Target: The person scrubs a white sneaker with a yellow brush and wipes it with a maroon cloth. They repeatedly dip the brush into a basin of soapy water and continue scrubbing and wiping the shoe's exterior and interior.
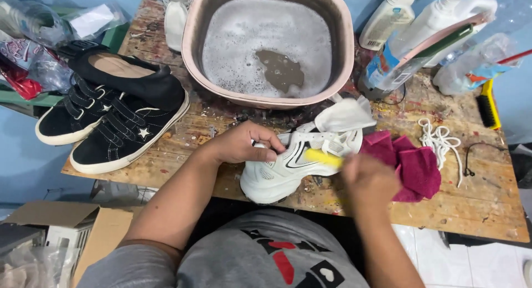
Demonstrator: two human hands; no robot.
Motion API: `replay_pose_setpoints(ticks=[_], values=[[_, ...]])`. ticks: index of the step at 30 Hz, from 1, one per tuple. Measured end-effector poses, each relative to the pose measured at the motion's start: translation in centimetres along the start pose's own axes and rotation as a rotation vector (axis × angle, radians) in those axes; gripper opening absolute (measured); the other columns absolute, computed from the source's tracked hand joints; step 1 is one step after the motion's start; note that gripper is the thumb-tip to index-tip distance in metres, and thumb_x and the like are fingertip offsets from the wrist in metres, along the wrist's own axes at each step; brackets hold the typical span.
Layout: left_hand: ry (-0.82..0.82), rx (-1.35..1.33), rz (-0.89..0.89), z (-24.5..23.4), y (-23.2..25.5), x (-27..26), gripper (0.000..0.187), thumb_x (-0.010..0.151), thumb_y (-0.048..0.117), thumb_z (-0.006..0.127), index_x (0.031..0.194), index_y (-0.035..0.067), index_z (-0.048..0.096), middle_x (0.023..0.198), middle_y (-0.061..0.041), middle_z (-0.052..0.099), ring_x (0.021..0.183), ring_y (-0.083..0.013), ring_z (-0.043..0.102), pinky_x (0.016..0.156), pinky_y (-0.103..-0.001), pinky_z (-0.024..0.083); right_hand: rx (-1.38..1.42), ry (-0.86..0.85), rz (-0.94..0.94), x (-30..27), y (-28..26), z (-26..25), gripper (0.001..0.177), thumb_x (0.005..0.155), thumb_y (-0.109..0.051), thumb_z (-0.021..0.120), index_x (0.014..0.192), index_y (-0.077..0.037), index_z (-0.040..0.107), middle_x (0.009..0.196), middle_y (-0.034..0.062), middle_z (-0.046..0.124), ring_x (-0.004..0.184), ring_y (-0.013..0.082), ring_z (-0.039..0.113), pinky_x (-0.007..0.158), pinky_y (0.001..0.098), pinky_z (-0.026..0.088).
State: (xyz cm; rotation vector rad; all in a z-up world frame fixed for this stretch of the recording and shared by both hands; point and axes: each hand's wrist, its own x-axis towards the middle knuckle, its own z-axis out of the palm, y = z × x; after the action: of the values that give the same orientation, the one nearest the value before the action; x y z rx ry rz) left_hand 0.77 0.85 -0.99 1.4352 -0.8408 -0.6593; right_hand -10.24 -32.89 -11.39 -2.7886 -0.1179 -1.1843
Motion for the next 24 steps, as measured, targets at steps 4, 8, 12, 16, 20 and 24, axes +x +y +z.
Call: replay_pose_setpoints(ticks=[4,8,12,16,20,24], values=[[0.002,0.123,-0.033,0.0,-1.5,-0.2,0.031,0.087,0.030,0.078,0.110,0.009,0.078,0.085,0.003,0.070,0.079,-0.0066,0.061,0.077,-0.023,0.047,-0.454,-0.121,0.354,1.7,4.8,-0.8,0.043,0.112,-0.049,0.051,0.085,-0.025,0.074,0.066,0.0085,0.063,0.064,0.0340,0.065,0.058,0.0448,0.048],[0.065,0.155,0.052,-1.5,-4.4,-0.1,0.027,0.090,0.028,0.076,0.111,0.011,0.076,0.105,-0.003,0.078,0.091,-0.0125,0.072,0.080,-0.025,0.056,-0.256,-0.192,0.571,4.1,8.2,-3.1,0.065,0.130,-0.039,0.044,0.074,-0.007,0.054,0.064,0.0119,0.055,0.055,0.0354,0.053,0.050,0.0466,0.033],[0.084,0.142,0.184,-1.1,-3.5,-0.4,0.022,0.097,0.027,0.069,0.081,0.012,0.066,0.076,0.004,0.062,0.073,-0.0075,0.058,0.073,-0.025,0.049,-0.151,-0.216,0.496,6.4,10.7,-2.4,0.049,0.127,-0.036,0.051,0.093,-0.002,0.062,0.083,0.0216,0.065,0.074,0.0485,0.060,0.057,0.0585,0.039],[0.184,0.360,0.213,-1.3,-3.7,-0.8,0.026,0.087,0.042,0.074,0.087,0.016,0.072,0.086,0.005,0.071,0.079,-0.0093,0.064,0.078,-0.027,0.043,-0.112,-0.366,0.540,7.5,6.9,-6.2,0.052,0.106,-0.050,0.055,0.138,-0.009,0.058,0.141,0.0188,0.054,0.133,0.0411,0.038,0.101,0.0616,0.019],[0.255,0.604,0.177,-0.7,-4.0,-2.2,0.031,0.079,0.047,0.083,0.094,0.021,0.078,0.099,0.006,0.076,0.092,-0.0153,0.064,0.090,-0.034,0.038,-0.094,-0.859,0.555,5.9,1.7,-9.6,0.081,0.080,-0.062,0.067,0.153,-0.038,0.041,0.151,0.0167,0.043,0.139,0.0437,0.036,0.108,0.0722,0.026],[0.379,0.546,0.222,1.9,-3.2,-1.4,0.023,0.087,0.039,0.073,0.079,0.018,0.073,0.077,0.008,0.069,0.079,-0.0136,0.057,0.076,-0.033,0.043,-0.192,-0.349,0.176,-1.8,7.6,-4.7,0.019,0.102,-0.038,0.068,0.113,-0.024,0.074,0.120,0.0053,0.069,0.109,0.0385,0.055,0.088,0.0481,0.034]])
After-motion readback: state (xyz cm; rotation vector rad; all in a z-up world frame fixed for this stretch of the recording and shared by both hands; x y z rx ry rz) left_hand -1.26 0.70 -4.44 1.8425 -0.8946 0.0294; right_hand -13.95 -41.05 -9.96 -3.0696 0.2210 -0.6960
